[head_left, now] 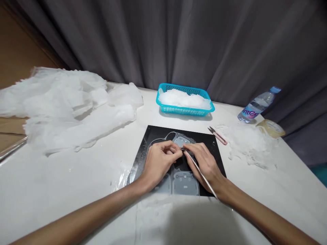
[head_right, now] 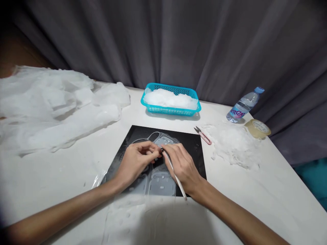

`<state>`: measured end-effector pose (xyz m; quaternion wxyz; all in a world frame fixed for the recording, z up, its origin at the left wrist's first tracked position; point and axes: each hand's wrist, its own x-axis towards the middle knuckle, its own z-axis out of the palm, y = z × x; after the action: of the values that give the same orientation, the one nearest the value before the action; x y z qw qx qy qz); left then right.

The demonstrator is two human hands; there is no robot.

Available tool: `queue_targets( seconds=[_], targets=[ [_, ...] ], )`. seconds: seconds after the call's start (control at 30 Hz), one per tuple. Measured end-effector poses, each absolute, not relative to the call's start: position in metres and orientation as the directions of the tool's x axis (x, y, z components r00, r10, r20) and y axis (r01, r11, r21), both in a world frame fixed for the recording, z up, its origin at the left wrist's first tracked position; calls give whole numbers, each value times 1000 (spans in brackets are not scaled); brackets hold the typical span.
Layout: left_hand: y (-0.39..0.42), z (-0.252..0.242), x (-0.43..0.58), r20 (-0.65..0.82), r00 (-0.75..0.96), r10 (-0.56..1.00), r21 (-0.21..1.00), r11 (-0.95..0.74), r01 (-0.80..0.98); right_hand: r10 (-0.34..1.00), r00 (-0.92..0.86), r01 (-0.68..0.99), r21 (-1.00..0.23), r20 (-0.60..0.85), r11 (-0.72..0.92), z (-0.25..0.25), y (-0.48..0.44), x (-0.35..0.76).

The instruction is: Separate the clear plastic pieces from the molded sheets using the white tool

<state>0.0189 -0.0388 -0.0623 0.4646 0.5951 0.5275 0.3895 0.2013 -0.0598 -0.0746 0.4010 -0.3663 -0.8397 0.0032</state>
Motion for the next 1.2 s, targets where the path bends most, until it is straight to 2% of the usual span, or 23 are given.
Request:
queue_targets(
  seconds=[0.13, 0.37, 0.6, 0.67, 0.8, 0.87, 0.9, 0.93, 1.0, 1.1, 1.2],
  targets=[
    [-37, -64, 19, -39, 154, 987, 951, -10, 308, 678, -327, 676, -340, 658, 654, -76, -55, 203],
    [-38, -60, 18, -66, 173, 983, 927, -4, 376, 786, -174, 684, -501, 594, 530, -79, -47, 206],
    [-37, -59, 16, -124, 227, 966, 911, 20, 412, 811, 57, 678, -619, 582, 396, -80, -24, 227],
    [-34, -58, 15, -150, 260, 954, 919, 37, 394, 810, 53, 674, -620, 584, 402, -78, -22, 230],
    [-27, -54, 8, -164, 327, 931, 951, 60, 305, 755, -68, 653, -543, 652, 528, -75, -32, 227],
    [-24, -52, 3, -49, 276, 960, 955, -36, 293, 706, -138, 631, -488, 695, 603, -75, -39, 224],
    [-23, -51, 1, 54, 248, 967, 940, -133, 314, 682, -176, 614, -462, 710, 640, -76, -42, 223],
    [-21, -50, -2, 170, 245, 954, 901, -251, 353, 657, -216, 592, -438, 722, 677, -76, -45, 221],
    [-18, -50, -5, 348, 355, 867, 758, -483, 437, 610, -300, 535, -401, 733, 744, -76, -50, 219],
    [-13, -52, -8, 397, 596, 698, 558, -699, 447, 553, -386, 456, -369, 738, 810, -74, -54, 217],
    [-11, -57, -11, 403, 669, 624, 487, -765, 421, 579, -324, 481, -397, 748, 782, -73, -57, 220]
  ],
)
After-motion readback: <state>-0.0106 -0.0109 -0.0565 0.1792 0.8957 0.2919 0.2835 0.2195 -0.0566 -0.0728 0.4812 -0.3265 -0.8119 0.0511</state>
